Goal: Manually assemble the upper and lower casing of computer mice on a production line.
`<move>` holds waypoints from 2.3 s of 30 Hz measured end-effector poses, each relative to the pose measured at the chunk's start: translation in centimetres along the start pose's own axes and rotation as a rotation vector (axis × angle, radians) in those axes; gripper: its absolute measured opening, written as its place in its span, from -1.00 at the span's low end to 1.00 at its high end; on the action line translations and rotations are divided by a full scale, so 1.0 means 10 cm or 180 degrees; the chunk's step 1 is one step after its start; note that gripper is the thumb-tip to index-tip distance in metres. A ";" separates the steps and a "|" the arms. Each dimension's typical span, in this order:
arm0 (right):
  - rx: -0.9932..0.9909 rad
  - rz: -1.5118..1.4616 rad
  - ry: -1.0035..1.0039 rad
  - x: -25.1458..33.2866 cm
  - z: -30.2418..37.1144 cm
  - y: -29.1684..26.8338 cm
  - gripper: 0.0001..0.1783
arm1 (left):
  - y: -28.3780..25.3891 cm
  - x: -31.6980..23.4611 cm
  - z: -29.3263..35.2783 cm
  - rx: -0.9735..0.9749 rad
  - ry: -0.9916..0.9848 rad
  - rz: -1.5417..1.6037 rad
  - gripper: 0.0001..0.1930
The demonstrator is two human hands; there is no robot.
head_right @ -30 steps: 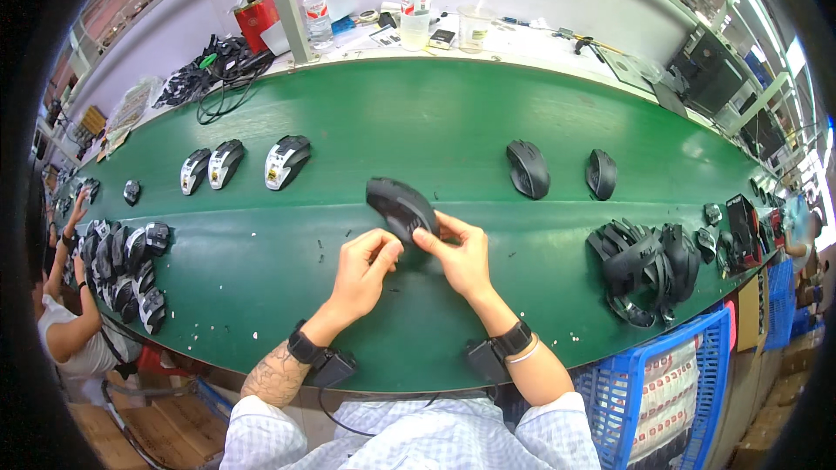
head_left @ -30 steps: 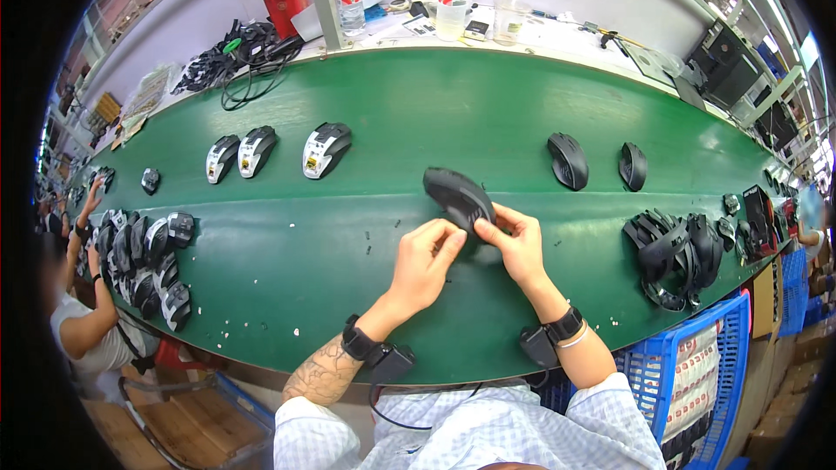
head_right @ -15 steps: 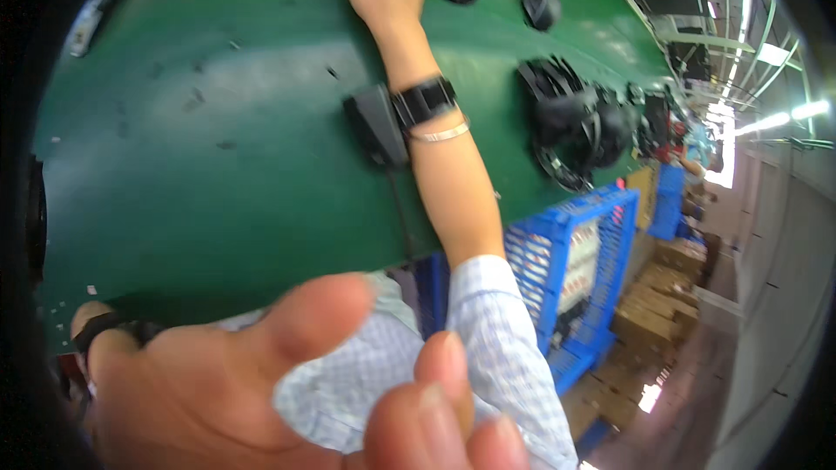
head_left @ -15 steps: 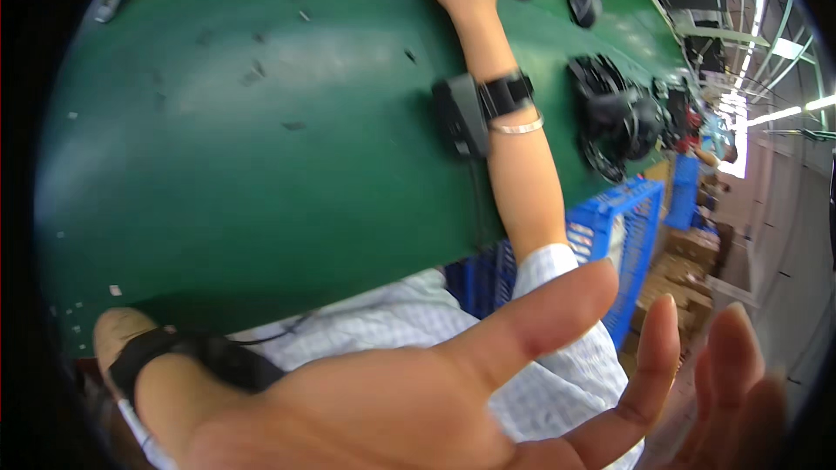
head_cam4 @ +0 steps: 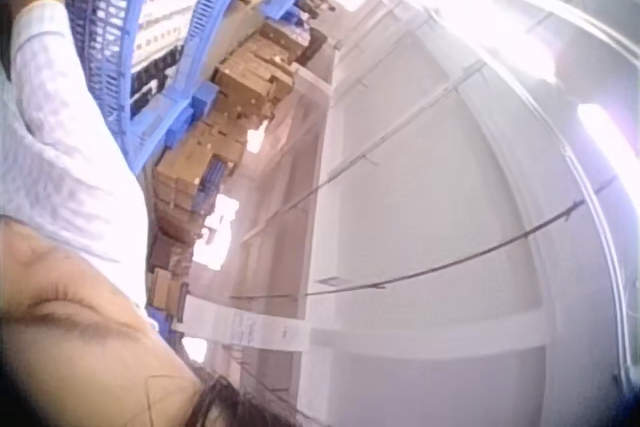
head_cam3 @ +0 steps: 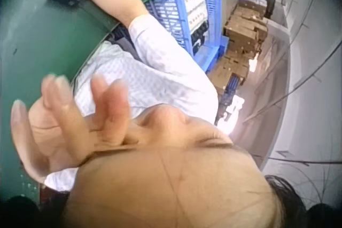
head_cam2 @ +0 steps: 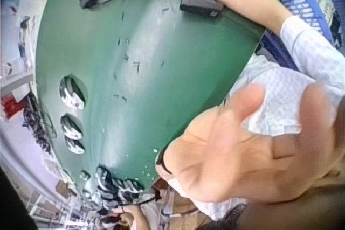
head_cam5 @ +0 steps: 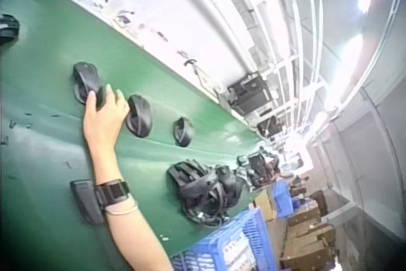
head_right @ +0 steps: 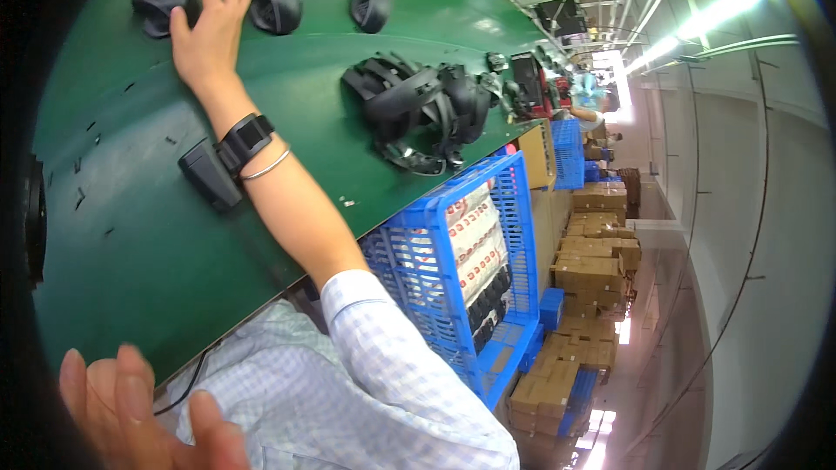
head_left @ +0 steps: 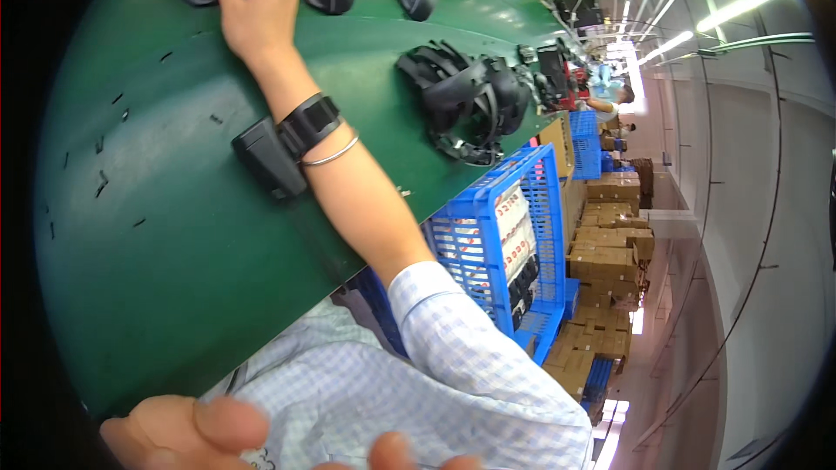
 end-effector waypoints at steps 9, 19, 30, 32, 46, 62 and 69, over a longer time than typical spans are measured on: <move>0.0230 0.0924 -0.0474 -0.04 -0.10 -0.02 -0.48 | 0.05 -0.01 0.15 -0.0140 -0.1780 0.0511 -0.66; 0.0318 0.1085 -0.0439 -0.08 -0.12 -0.03 -0.49 | -0.08 -0.16 0.38 0.0367 -0.2312 0.0237 -0.67; 0.0480 0.0859 -0.0258 -0.19 -0.13 -0.09 -0.46 | 0.28 0.23 -0.35 0.0512 -0.2710 -0.0201 -0.69; 0.0610 0.0693 0.0031 -0.14 -0.06 -0.02 -0.46 | 0.28 0.26 -0.41 0.0474 -0.2698 -0.0299 -0.69; 0.0496 0.0827 0.0275 -0.03 -0.07 -0.09 -0.43 | -0.09 0.04 -0.06 0.0433 -0.2568 -0.0840 -0.71; 0.0211 0.0897 0.0241 -0.08 -0.08 -0.10 -0.37 | -0.14 0.19 -0.06 0.0769 -0.2242 -0.0804 -0.64; 0.0106 0.1232 0.0352 -0.06 -0.11 -0.16 -0.38 | -0.26 0.39 -0.01 0.1194 -0.1743 -0.0917 -0.56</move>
Point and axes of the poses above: each hand's wrist, its own z-axis away from the middle knuckle, its own y-axis out of the palm, x = y × z, the point moved 6 cm from there along -z, towards the middle knuckle, and after that the axes turned 6 degrees about -z, right-handed, at the moved point
